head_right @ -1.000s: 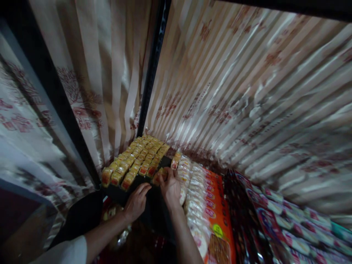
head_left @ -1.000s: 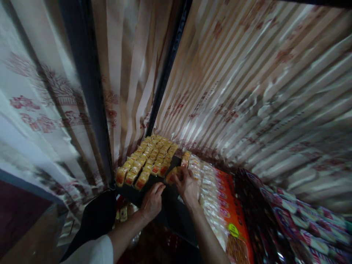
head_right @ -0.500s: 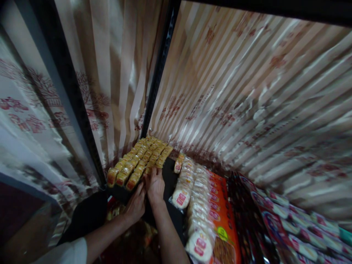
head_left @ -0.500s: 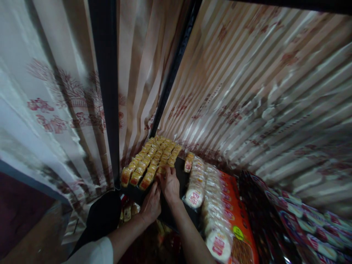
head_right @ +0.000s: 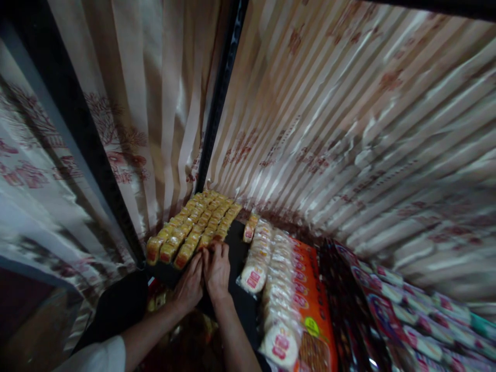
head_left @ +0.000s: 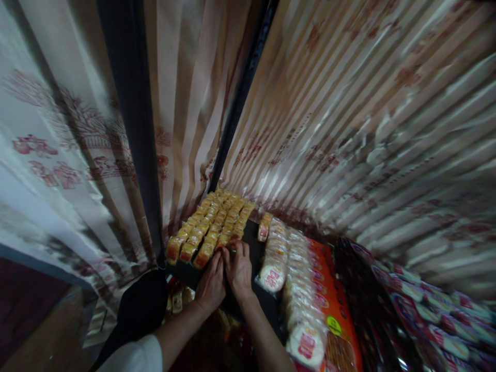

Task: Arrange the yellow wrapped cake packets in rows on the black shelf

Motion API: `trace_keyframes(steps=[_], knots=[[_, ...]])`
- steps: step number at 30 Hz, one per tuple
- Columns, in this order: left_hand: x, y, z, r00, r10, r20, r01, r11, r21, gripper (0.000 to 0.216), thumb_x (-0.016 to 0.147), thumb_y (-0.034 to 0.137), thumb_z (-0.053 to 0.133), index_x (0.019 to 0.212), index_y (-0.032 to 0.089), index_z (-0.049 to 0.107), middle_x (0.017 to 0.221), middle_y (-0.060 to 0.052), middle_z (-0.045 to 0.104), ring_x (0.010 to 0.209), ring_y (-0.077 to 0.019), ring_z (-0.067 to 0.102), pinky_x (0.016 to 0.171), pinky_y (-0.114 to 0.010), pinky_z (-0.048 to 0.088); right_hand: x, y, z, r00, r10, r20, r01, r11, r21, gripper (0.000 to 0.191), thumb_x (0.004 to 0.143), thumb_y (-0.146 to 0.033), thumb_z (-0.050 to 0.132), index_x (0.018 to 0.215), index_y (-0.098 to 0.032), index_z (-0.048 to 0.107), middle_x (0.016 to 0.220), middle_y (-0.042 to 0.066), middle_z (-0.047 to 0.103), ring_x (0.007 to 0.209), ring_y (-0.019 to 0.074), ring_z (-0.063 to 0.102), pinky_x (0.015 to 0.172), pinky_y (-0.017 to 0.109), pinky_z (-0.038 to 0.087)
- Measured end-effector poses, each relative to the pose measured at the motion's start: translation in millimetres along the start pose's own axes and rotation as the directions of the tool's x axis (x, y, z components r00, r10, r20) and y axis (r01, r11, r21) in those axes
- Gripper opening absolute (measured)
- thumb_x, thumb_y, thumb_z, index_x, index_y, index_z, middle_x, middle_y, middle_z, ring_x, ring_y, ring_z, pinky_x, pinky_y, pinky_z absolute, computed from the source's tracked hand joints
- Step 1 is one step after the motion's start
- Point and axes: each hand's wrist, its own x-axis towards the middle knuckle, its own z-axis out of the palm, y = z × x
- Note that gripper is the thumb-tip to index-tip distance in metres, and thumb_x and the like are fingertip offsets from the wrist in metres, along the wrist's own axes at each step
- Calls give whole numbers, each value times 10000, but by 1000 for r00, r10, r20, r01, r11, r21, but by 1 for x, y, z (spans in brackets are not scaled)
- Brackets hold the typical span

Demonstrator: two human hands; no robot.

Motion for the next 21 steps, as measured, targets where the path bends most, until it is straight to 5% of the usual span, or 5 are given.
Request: trace_keyframes(steps=[8, 12, 15, 21], knots=[[4, 6, -3, 999, -39, -12, 39, 999, 14, 566, 836, 110, 348, 1399, 103, 296, 1469, -151, 292, 1361, -225, 267, 1109, -396, 301, 8, -2, -2, 994, -76, 83, 73, 996, 41, 232, 897, -227, 377, 957, -190, 599, 973, 71, 565, 899, 141, 569, 836, 260, 482], [3, 13, -9, 997, -71, -8, 71, 997, 22, 647, 752, 5, 322, 1393, 89, 309, 1462, -130, 307, 1353, -204, 286, 1111, -360, 301, 35, 29, -21, 998, 52, -17, -55, 982, -182, 263, 903, -256, 374, 1028, -176, 592, 1020, 90, 592, 919, 171, 580, 822, 295, 473], [2, 15, -11, 997, -77, -4, 77, 997, 15, 640, 750, 7, 324, 1386, 75, 322, 1461, -123, 309, 1354, -206, 283, 1119, -360, 291, 66, 59, -37, 981, 175, -86, -195, 866, -459, 325, 869, -281, 455, 1161, -167, 542, 1134, 145, 565, 1018, 247, 554, 816, 356, 456], [1, 12, -7, 996, -89, 1, 89, 996, 12, 648, 756, 12, 328, 1397, 104, 310, 1464, -110, 310, 1346, -199, 300, 1113, -354, 304, 113, 100, -46, 948, 319, 7, -238, 723, -649, 468, 799, -375, 573, 1193, -127, 528, 1065, 185, 598, 1013, 328, 553, 750, 392, 446]])
